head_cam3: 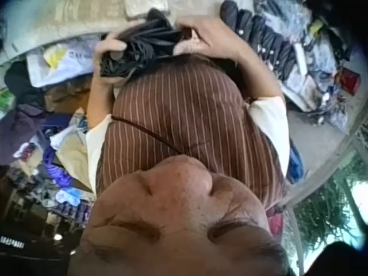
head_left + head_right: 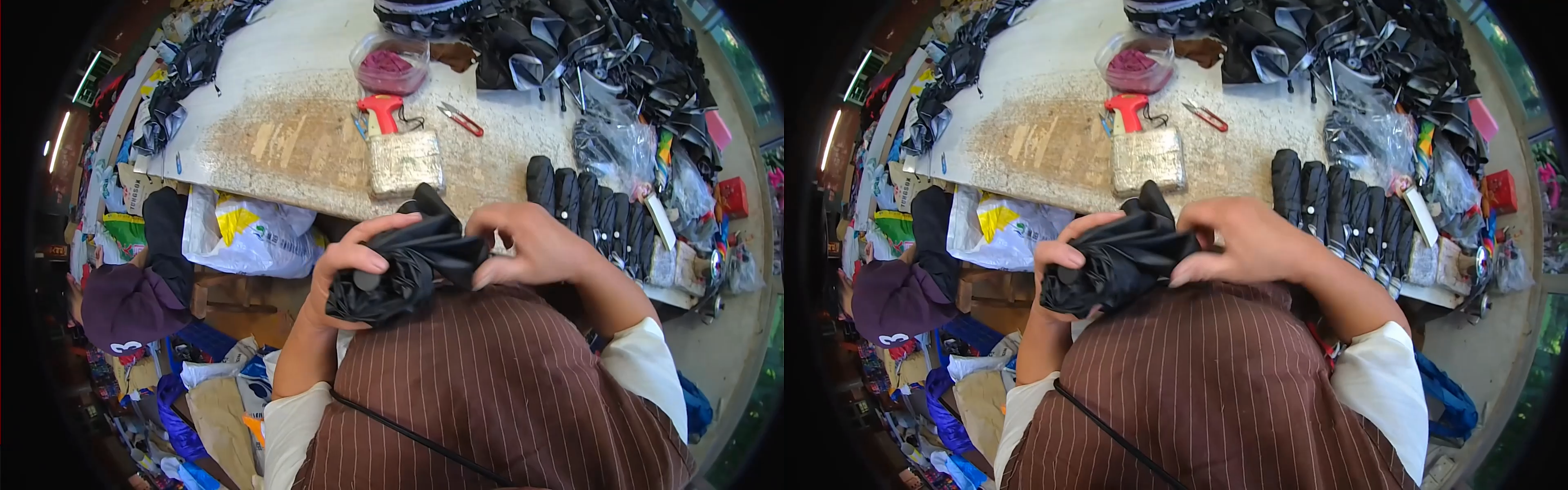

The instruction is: Assemble umbrella fabric onto frames and fold them using manual and motorized tools.

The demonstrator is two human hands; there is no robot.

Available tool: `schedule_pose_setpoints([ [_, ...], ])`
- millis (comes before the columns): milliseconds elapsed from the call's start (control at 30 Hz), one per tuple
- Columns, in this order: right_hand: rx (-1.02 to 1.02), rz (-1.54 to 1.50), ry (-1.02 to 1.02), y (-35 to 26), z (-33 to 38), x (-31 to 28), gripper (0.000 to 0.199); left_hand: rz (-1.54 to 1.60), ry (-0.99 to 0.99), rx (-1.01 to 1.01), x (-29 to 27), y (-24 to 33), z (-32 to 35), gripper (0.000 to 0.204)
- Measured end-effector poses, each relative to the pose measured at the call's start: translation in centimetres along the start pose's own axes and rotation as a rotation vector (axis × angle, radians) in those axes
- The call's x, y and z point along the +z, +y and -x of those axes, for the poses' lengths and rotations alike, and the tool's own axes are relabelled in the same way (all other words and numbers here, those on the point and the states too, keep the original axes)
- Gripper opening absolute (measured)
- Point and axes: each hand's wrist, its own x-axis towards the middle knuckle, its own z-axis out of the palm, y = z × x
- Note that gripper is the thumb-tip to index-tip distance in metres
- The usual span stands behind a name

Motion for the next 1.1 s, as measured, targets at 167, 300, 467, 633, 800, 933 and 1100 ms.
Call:
schedule_pose_setpoints([
  [167, -0.291, -0.067, -0.170, -2.0, 1.0, 0.6, 0.032, -0.056, -0.201, -0.157, -0.2, -0.8, 1.0, 0.040],
  [300, -0.693, -0.937, -0.065, -5.3, 1.7, -3.4, 0.026, 0.143, -0.345, -0.347, 1.1, 0.5, 0.0, 0.025],
  [467, -0.506, 0.094, 0.116, 0.3, 0.4, -0.6, 0.017, -0.053, -0.344, -0.144, 1.4, -0.3, 0.3, 0.020],
  [633, -0.359, -0.512, -0.117, -0.1, 2.0, 0.7, 0.014, 0.020, -0.335, -0.167, 1.8, -0.7, 0.3, 0.021],
  [800, 0.177, -0.561, -0.004, -1.2, 1.2, -0.5, 0.011, 0.117, -0.355, -0.182, 2.1, -1.0, 0.1, 0.022],
  [933, -0.019, -0.289, 0.015, -1.9, 1.1, 1.0, 0.009, 0.122, -0.400, -0.204, 2.1, -1.2, -0.7, 0.022],
  [1100, -0.128, -0.072, -0.053, -2.3, 0.7, 1.5, 0.013, 0.136, -0.373, -0.207, 2.4, -1.3, -1.0, 0.022],
])
